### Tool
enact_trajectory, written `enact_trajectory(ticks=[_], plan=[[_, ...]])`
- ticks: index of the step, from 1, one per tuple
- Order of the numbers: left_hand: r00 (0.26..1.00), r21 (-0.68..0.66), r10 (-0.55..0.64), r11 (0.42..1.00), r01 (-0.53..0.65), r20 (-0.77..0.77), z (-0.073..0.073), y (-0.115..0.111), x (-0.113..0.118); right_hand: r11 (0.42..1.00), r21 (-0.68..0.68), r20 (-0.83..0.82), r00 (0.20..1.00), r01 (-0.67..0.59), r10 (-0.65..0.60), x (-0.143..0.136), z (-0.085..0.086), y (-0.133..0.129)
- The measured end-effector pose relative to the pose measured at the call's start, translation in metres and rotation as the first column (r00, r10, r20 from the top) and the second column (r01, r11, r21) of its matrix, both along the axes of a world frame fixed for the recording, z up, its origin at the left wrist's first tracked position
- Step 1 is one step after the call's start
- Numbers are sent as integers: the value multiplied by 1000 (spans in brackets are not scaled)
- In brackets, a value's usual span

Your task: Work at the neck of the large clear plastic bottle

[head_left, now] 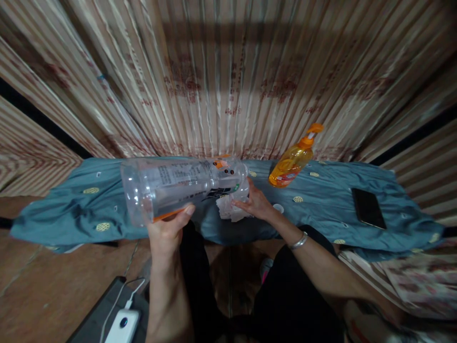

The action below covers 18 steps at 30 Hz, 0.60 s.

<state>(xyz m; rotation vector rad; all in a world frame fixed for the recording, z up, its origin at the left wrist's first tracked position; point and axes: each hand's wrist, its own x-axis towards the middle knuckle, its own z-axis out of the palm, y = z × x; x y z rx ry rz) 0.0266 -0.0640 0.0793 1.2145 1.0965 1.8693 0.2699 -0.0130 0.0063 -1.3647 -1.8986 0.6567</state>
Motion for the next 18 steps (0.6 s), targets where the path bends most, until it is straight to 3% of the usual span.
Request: enact_trajectory(ticks=[18], plan=[[1000, 47, 5, 999, -5, -4, 0, -5, 1, 1000, -6, 29, 1000, 6, -6, 1, -2, 1]])
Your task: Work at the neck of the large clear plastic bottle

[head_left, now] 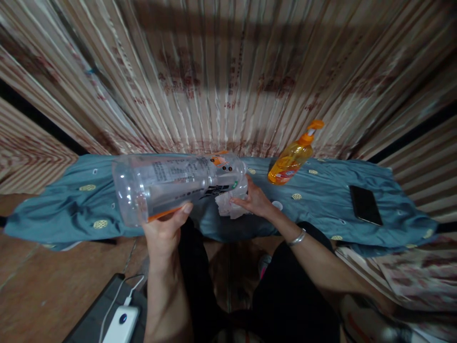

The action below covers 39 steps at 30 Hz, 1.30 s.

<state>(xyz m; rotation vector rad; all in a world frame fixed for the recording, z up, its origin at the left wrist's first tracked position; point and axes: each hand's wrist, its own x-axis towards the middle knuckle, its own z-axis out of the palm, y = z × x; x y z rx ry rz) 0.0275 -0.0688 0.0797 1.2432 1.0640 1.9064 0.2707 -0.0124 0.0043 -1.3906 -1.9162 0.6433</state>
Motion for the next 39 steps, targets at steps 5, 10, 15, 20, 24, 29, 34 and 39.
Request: enact_trajectory(ticks=[5, 10, 15, 20, 24, 29, 34, 39], plan=[[1000, 6, -3, 1000, 3, -8, 1, 0, -1, 1000, 2, 8, 1000, -4, 4, 0, 3, 0], [999, 0, -6, 1000, 6, -54, 6, 3, 0, 1000, 25, -2, 1000, -12, 12, 0, 3, 1], [999, 65, -5, 998, 9, -54, 11, 7, 0, 999, 41, -17, 1000, -21, 21, -1, 2, 2], [996, 35, -14, 999, 17, -84, 11, 9, -3, 999, 42, -33, 999, -21, 22, -1, 0, 3], [996, 30, -30, 999, 33, -86, 10, 9, -6, 998, 56, -39, 999, -32, 34, -1, -3, 4], [995, 12, -2, 1000, 3, -97, 9, 9, -5, 997, 73, -52, 998, -32, 35, 0, -4, 4], [996, 38, -22, 999, 25, -83, 10, 10, -4, 999, 45, -45, 999, -23, 25, 0, -3, 4], [992, 28, -37, 999, 40, -117, 6, 11, -9, 999, 35, -45, 999, -28, 30, 0, -3, 4]])
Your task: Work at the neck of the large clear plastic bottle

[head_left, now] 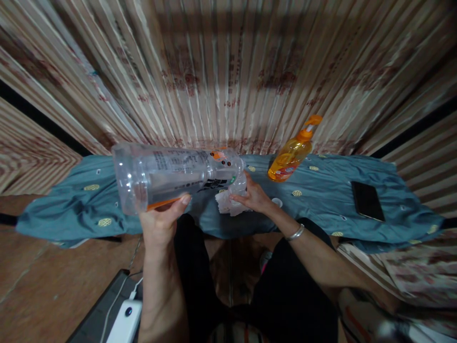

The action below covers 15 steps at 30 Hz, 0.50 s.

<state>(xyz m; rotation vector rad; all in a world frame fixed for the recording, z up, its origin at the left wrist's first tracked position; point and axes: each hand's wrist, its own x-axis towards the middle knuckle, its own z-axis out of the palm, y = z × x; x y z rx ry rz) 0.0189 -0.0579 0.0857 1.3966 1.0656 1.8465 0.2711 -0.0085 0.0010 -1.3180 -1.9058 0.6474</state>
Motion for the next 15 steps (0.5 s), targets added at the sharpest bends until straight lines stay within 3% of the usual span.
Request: enact_trajectory(ticks=[15], plan=[[998, -45, 35, 998, -38, -54, -1, 0, -3, 1000, -2, -11, 1000, -4, 4, 1, -2, 1]])
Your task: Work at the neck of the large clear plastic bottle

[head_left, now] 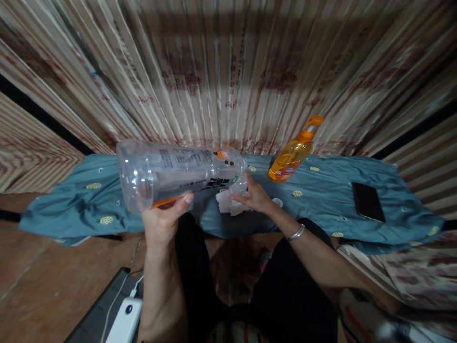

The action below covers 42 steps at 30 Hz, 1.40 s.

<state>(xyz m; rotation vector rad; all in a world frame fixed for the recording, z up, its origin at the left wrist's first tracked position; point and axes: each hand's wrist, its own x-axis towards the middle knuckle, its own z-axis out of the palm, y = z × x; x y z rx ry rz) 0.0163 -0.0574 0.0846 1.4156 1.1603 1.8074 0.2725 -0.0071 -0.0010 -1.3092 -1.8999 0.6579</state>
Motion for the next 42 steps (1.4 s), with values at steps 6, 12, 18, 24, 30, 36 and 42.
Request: enact_trajectory(ticks=[6, 12, 18, 24, 30, 36, 42], plan=[[1000, -1, -13, 1000, 13, 9, 1, 0, 1, 1000, -27, -5, 1000, 3, -4, 0, 2, -1], [1000, -21, -11, 1000, 11, 19, -1, -1, -2, 999, -34, 0, 1000, -6, 6, 1, 3, -1], [1000, -14, -19, 1000, 19, 11, 0, 2, 0, 1000, -19, -6, 1000, -15, 14, 1, 2, -1], [997, 7, -42, 999, 41, 58, 6, 3, 4, 999, -35, 13, 1000, -1, 2, 2, 2, -2], [999, 26, -29, 999, 28, 36, 7, 0, 5, 999, -34, 31, 999, 31, -30, 1, 0, -1], [1000, 58, -11, 998, 10, 14, 11, 0, 7, 999, -32, 17, 1000, 16, -16, 1, 4, -3], [1000, 20, -26, 999, 26, -3, 10, 3, 6, 1000, -11, 29, 999, 29, -29, 1, 5, -3]])
